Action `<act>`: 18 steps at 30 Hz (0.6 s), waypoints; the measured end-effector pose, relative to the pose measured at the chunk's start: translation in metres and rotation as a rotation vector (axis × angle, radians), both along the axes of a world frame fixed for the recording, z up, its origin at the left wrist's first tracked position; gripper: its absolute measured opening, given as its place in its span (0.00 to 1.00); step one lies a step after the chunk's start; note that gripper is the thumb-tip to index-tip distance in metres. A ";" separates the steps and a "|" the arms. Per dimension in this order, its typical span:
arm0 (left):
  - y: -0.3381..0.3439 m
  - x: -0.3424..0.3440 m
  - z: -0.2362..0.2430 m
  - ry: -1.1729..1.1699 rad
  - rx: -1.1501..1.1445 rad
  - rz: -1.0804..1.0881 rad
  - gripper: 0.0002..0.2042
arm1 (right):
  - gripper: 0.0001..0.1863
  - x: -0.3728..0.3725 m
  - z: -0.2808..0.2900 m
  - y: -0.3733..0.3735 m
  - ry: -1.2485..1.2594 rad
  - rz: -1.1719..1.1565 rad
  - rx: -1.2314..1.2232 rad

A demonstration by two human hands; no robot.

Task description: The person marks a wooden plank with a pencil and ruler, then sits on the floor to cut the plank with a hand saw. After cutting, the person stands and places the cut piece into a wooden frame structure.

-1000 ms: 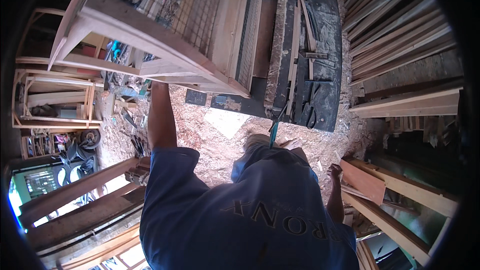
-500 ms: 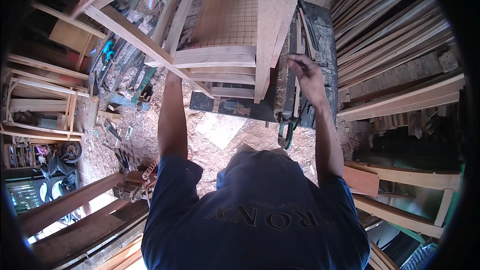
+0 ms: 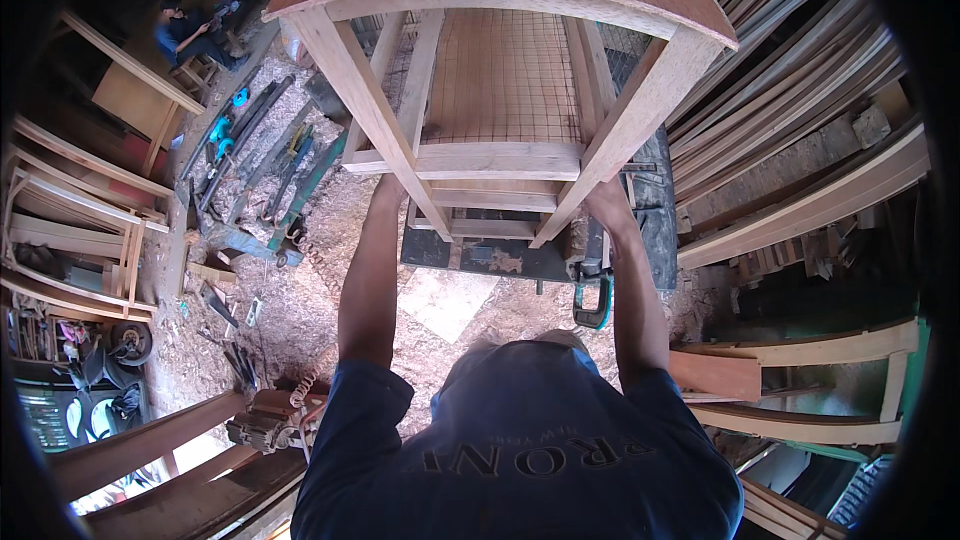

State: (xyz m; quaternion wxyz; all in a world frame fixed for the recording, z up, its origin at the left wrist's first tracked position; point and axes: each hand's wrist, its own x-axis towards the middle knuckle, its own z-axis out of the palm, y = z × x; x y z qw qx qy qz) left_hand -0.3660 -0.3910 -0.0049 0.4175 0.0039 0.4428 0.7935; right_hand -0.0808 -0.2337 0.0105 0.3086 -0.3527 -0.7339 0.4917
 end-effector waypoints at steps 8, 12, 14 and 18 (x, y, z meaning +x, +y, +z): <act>0.000 -0.004 -0.001 -0.005 0.010 -0.010 0.23 | 0.18 0.000 0.001 -0.008 -0.037 -0.044 0.049; 0.000 -0.009 0.002 0.012 0.000 -0.018 0.23 | 0.19 0.000 -0.001 -0.005 -0.088 -0.052 0.090; 0.000 -0.012 0.003 0.014 -0.001 -0.017 0.23 | 0.19 0.000 0.000 -0.004 -0.103 -0.030 0.077; 0.001 -0.015 0.006 0.027 -0.007 -0.022 0.22 | 0.18 0.002 0.005 -0.002 -0.035 0.010 0.044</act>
